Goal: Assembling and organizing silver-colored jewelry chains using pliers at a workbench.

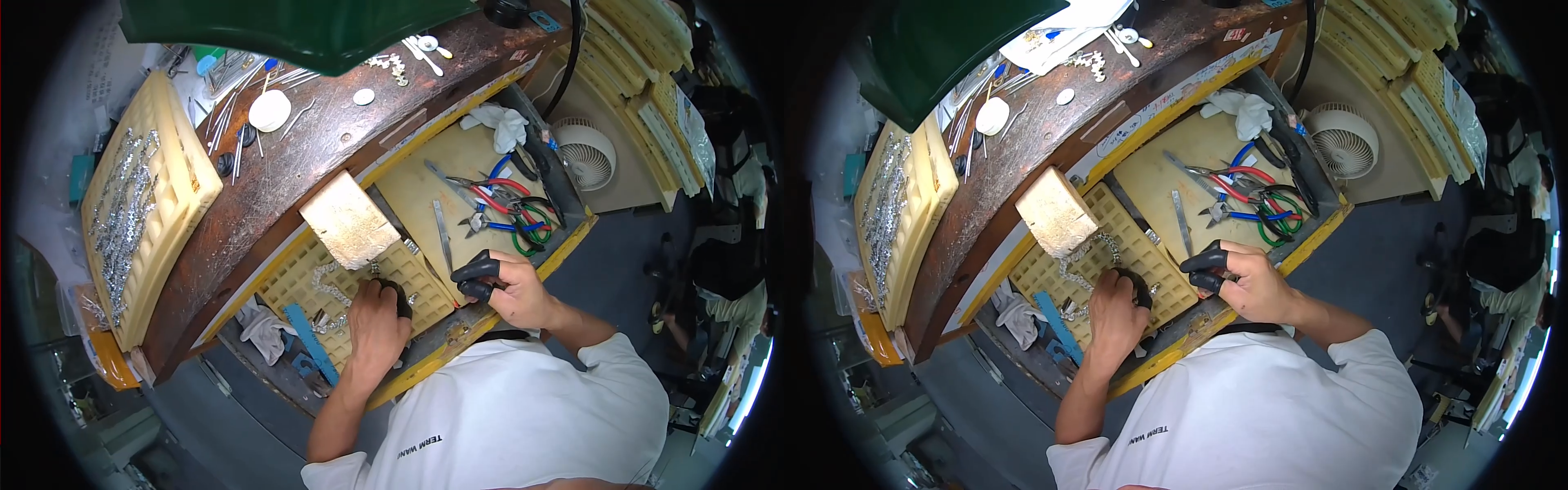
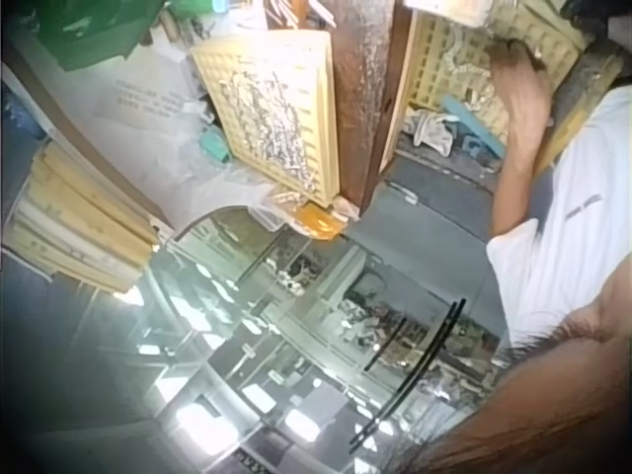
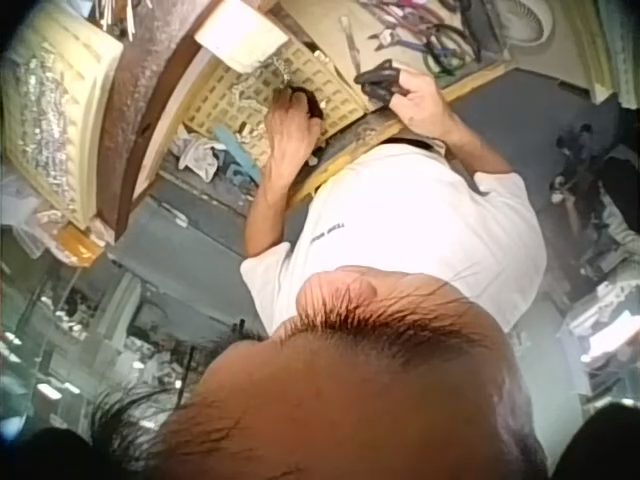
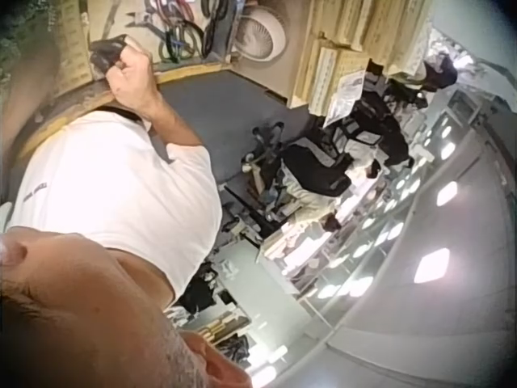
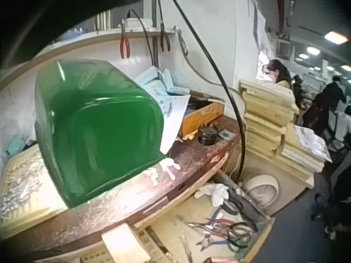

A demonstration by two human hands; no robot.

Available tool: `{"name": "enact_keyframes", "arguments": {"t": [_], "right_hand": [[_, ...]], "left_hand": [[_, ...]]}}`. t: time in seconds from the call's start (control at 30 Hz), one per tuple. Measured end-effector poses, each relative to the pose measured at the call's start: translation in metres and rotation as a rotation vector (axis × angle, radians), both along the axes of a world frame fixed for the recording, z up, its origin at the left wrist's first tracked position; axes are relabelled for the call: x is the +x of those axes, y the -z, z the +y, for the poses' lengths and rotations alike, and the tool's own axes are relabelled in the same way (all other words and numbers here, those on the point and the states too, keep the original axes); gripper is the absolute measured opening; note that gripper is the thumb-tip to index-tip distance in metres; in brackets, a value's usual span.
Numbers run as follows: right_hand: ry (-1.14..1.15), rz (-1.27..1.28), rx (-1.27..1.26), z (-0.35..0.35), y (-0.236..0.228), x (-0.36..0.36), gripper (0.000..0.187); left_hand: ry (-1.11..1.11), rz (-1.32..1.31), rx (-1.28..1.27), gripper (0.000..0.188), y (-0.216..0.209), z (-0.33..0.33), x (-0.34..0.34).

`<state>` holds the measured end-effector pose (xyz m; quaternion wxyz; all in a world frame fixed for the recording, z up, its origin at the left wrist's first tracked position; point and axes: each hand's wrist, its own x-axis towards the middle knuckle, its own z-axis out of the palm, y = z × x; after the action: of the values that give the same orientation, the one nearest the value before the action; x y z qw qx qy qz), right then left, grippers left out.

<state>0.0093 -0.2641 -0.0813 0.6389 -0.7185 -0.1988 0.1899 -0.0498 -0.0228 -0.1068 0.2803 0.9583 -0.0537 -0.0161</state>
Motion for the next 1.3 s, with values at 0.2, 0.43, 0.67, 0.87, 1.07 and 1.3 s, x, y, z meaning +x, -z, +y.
{"name": "enact_keyframes", "arguments": {"t": [0.2, 0.43, 0.67, 0.87, 1.07, 1.3], "right_hand": [[0.021, 0.023, 0.033, 0.009, 0.004, -0.002, 0.036], [0.108, 0.252, 0.180, 0.010, 0.012, -0.005, 0.021], [0.042, 0.278, 0.143, 0.010, 0.019, -0.006, 0.013], [0.033, 0.202, 0.066, 0.010, 0.015, -0.007, 0.008], [-0.084, 0.065, 0.051, 0.019, 0.009, -0.009, 0.035], [-0.173, 0.153, 0.060, 0.043, 0.012, -0.015, 0.021]], "left_hand": [[-0.138, -0.286, -0.148, 0.016, 0.009, 0.011, -0.010], [-0.240, -0.293, -0.148, 0.032, -0.003, 0.023, -0.014], [0.071, -0.159, -0.027, 0.020, -0.002, 0.007, -0.022], [0.061, -0.025, -0.007, 0.020, -0.011, 0.006, -0.013], [-0.438, 0.069, -1.049, 0.021, -0.018, 0.010, -0.029], [-0.580, 0.037, -1.464, 0.029, -0.050, -0.003, -0.029]]}}
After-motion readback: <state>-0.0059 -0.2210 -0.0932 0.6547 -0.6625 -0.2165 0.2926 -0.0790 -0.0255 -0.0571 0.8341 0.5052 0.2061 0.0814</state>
